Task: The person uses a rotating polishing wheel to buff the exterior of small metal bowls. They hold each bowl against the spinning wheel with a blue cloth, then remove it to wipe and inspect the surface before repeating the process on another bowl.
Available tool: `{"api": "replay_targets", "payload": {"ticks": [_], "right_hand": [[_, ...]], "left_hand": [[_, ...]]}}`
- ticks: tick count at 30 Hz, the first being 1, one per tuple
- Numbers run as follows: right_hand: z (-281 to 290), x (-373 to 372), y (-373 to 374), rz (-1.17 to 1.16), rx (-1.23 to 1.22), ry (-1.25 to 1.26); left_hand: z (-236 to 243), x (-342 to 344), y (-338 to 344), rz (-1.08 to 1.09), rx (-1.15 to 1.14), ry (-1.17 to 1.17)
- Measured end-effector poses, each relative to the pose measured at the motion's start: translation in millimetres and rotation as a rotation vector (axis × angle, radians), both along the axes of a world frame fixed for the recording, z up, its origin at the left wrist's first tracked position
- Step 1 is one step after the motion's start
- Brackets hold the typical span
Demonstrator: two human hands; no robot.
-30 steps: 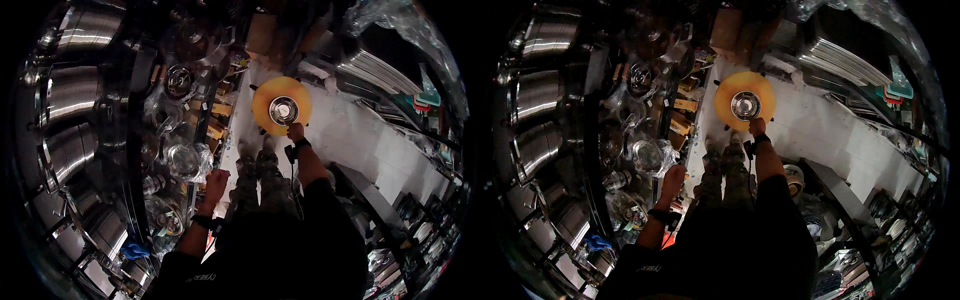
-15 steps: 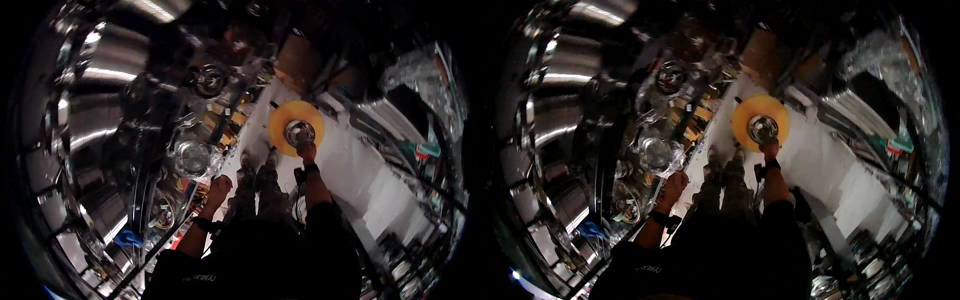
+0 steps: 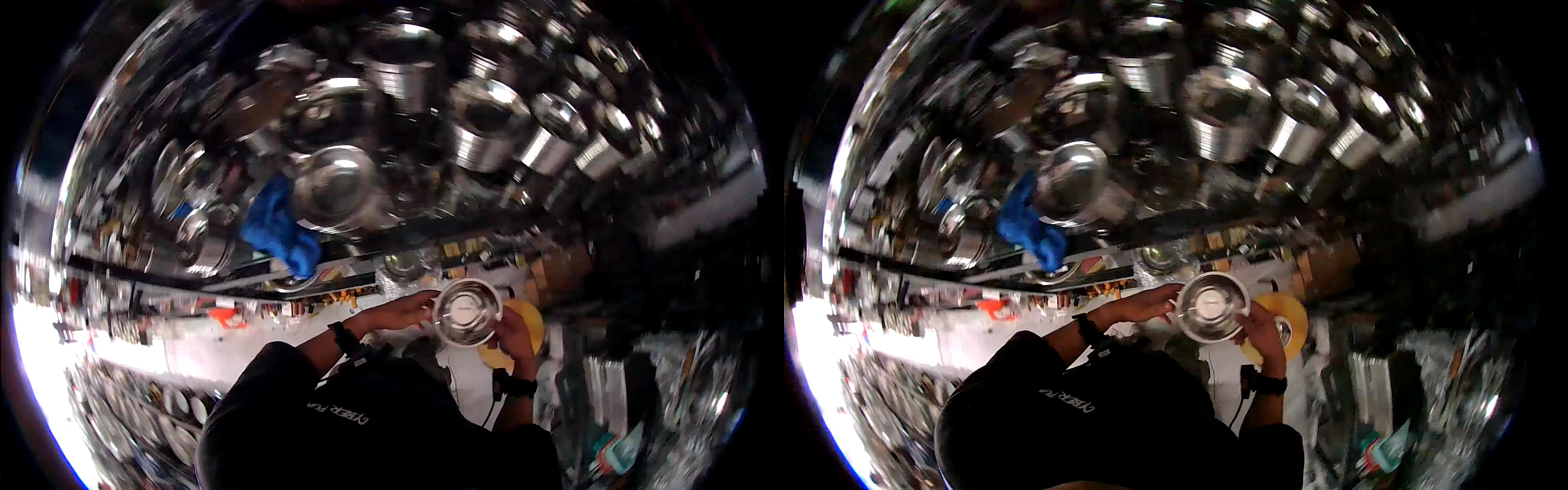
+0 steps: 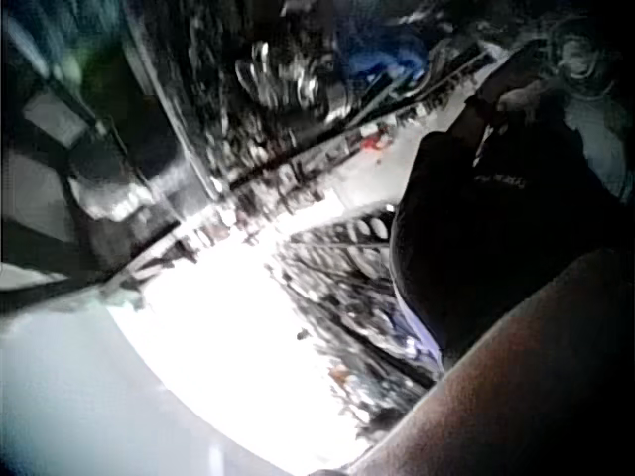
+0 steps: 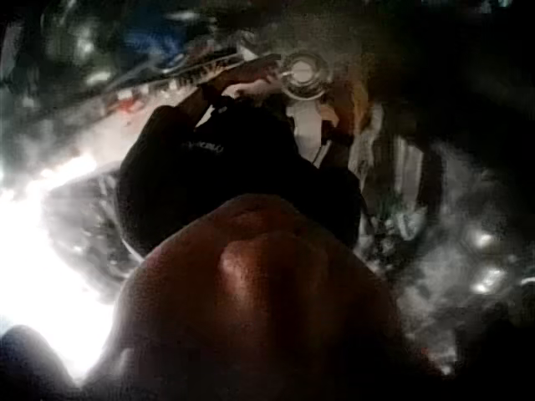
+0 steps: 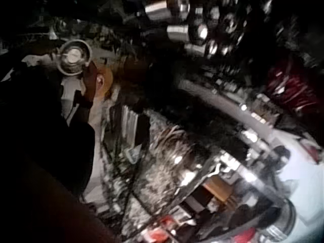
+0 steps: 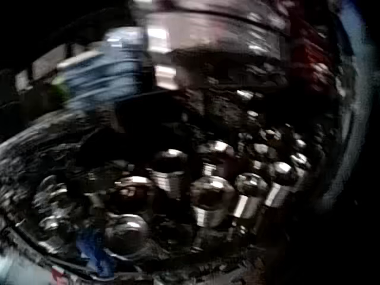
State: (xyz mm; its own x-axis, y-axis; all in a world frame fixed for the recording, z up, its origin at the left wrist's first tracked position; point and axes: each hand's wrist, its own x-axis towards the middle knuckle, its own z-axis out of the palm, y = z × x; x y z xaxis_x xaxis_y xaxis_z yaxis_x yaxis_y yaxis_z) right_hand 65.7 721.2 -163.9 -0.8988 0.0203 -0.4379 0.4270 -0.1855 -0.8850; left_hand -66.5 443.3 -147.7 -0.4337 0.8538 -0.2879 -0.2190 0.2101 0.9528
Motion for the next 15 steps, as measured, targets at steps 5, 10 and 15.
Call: {"api": "replay_targets", "payload": {"ticks": [5,10,15], "right_hand": [[61,-77,-102,0.399,0.035,0.113],[110,-114,-214,0.607,0.089,0.241],[175,-162,-335,0.490,0.719,0.913]], "left_hand": [[26,1,-92,0.392,0.119,-0.262],[45,18,-205,0.711,0.501,-0.436],[67,60,-310,0.919,0.720,-0.446]]}}
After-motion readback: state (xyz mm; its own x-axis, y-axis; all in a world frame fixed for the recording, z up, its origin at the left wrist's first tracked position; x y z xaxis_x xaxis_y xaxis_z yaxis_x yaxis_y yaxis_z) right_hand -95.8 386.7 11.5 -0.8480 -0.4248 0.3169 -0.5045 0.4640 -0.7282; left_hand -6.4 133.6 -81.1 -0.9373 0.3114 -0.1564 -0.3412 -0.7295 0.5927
